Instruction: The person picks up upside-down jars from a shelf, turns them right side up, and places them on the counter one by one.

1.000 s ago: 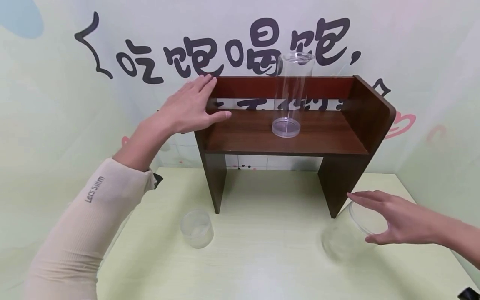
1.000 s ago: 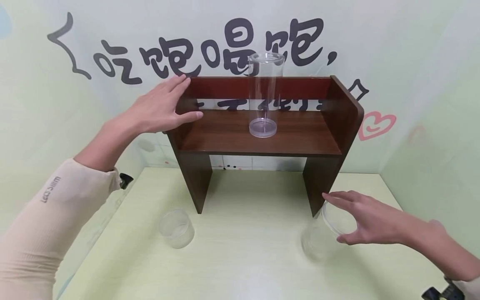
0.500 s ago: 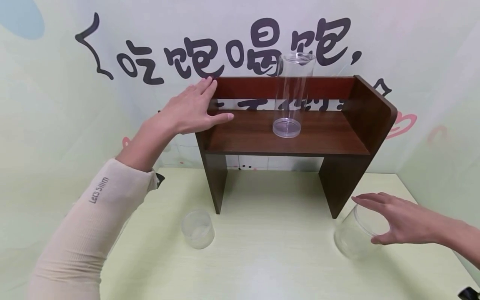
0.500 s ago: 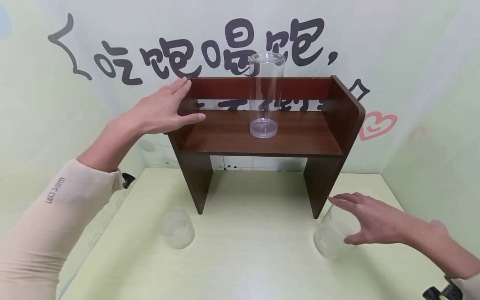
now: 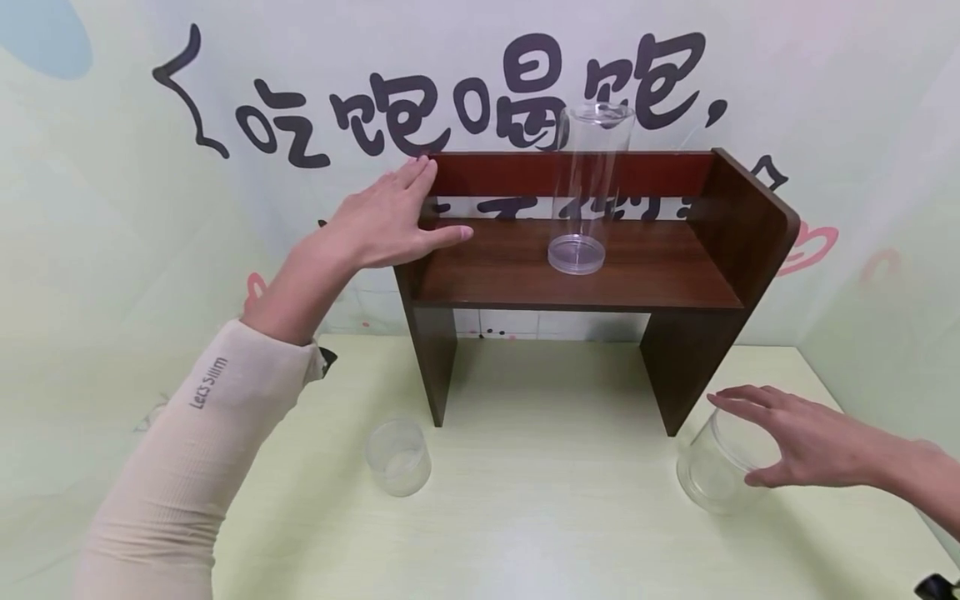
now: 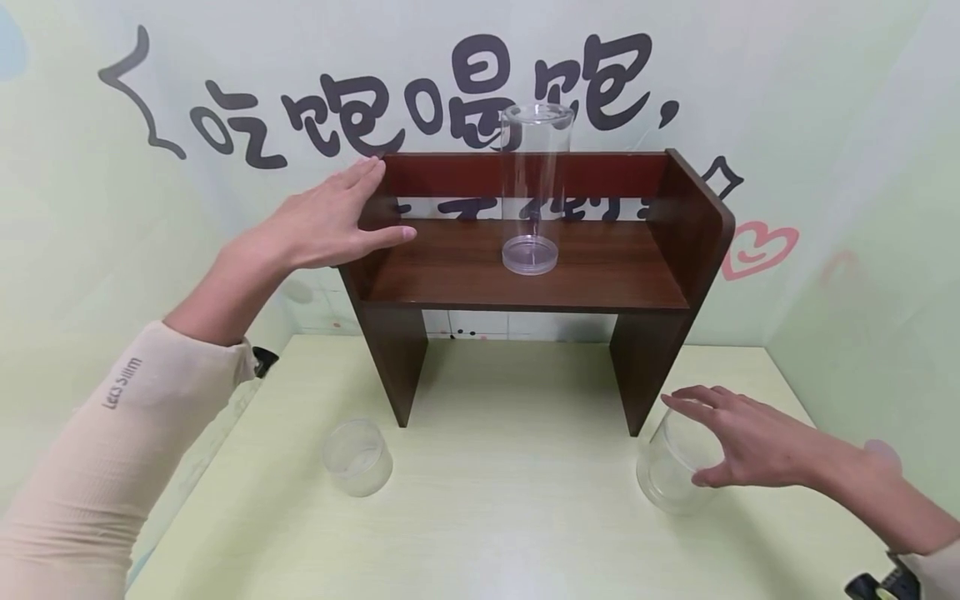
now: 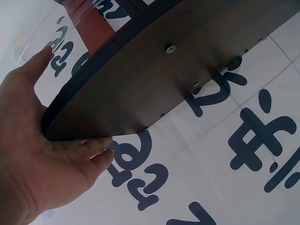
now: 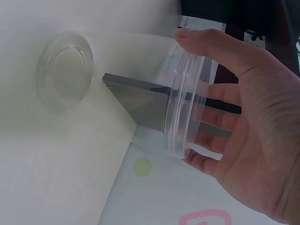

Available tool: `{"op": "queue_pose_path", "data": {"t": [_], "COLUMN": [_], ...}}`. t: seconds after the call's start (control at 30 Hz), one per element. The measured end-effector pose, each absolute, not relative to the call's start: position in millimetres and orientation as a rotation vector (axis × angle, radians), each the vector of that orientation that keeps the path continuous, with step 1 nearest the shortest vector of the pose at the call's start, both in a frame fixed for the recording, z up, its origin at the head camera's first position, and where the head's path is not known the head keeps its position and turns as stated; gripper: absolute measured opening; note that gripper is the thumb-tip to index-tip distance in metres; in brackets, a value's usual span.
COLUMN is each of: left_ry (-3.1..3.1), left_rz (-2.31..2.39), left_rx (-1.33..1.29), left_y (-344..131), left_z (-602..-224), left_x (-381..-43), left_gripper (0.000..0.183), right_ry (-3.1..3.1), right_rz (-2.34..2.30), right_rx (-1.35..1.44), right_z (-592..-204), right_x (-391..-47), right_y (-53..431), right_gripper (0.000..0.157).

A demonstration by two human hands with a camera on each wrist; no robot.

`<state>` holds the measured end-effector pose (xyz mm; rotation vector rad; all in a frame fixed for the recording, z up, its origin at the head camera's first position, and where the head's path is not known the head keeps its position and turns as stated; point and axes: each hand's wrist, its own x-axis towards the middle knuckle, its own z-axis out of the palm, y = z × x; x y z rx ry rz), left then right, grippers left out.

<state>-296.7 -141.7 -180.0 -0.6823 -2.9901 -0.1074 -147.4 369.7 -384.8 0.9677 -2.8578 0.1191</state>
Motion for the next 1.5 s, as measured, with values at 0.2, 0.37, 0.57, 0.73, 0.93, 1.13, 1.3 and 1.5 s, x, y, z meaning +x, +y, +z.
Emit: {"op": "queue_pose_path", "data": {"t": [0.2, 0.37, 0.57, 0.73, 0.93, 1.13, 1.3, 1.5], "left_ry": [-2.988, -2.983, -2.98, -2.974, -2.976, -2.972, -2.973, -2.973], "left_rz": [-0.1, -0.085, -0.083, -0.08, -0.081, -0.079, -0.081, -0.091], "left_rx": [-0.684, -0.692, -0.693, -0.696, -0.69, -0.687, -0.684, -0.681], "left_y": [-140, -139, -138, -138, -138, -138, -139, -140], "left_z": [-180, -179, -178, -178, -178, -177, -178, -179], "left_x": [-297, -297, -297, -296, -295, -295, -295, -294], "left_gripper": [0.111, 0.111, 0.106, 0.105, 0.105, 0.105, 0.104, 0.104], "right_ry": [-2.877, -2.921, -2.752, -2.533, -2.479, -2.465, -2.42, -2.421], "right_rz": [0.126, 0.089, 0.01, 0.093, 0.308, 0.472, 0.607, 0.795], "right_rx": [0.953, 0.943, 1.018, 1.121, 1.164, 1.085, 0.996, 0.874], "right_z": [-386, -380, -358, -333, -308, -285, -267, -253], "right_x": [-148, -147, -142, -142, -145, -151, -160, -170], "right_y": [370, 366, 355, 341, 328, 314, 299, 286], "right_gripper": [0.096, 0.097, 0.089, 0.087, 0.091, 0.102, 0.103, 0.098]}}
